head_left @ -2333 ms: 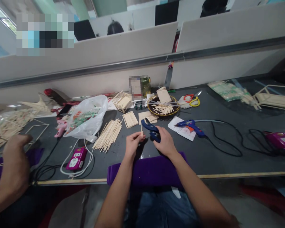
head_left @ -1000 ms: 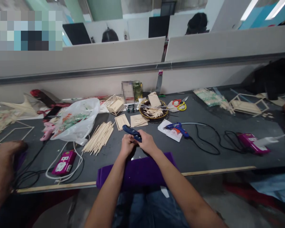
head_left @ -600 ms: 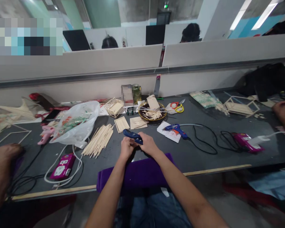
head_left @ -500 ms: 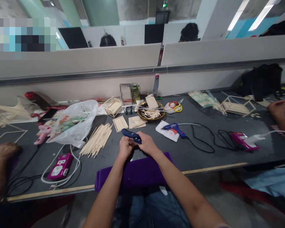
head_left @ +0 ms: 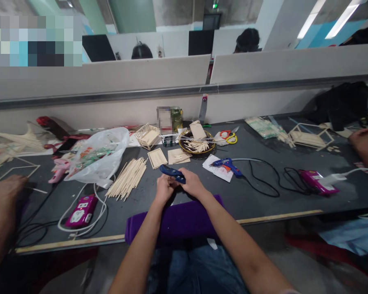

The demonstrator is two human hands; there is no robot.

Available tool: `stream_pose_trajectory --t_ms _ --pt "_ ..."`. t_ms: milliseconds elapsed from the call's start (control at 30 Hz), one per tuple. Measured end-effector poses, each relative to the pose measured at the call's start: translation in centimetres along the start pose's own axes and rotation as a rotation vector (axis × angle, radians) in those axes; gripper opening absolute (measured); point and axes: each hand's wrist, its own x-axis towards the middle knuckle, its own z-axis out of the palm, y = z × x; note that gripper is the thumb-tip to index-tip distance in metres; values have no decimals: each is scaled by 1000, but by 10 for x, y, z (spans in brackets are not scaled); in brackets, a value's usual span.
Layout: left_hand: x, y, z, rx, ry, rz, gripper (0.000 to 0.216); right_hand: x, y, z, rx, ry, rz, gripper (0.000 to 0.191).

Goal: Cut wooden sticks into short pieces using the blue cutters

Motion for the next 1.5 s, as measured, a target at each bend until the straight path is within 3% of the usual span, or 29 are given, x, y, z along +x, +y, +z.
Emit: stream_pose_trajectory --t_ms 100,233,500,800,1100,1333,1500 --pt "-1 7 -2 97 -115 -3 14 -1 2 -1 59 8 4 25" --pt "-3 14 -4 170 -169 -81 14 -3 3 -1 96 -7 5 20" --pt "-4 19 -4 139 -158 -113 10 -3 1 -1 101 -25 -11 22" --pt "-2 21 -3 28 -182 -314 8 -4 5 3 51 -11 -52 26" --pt "-3 24 -3 47 -195 -265 8 -6 3 1 40 -4 -34 26" --pt "-3 25 -1 9 -140 -219 10 -6 5 -6 106 72 86 23" --pt "-3 21 0 45 -117 -185 6 -8 7 -7 52 52 94 21"
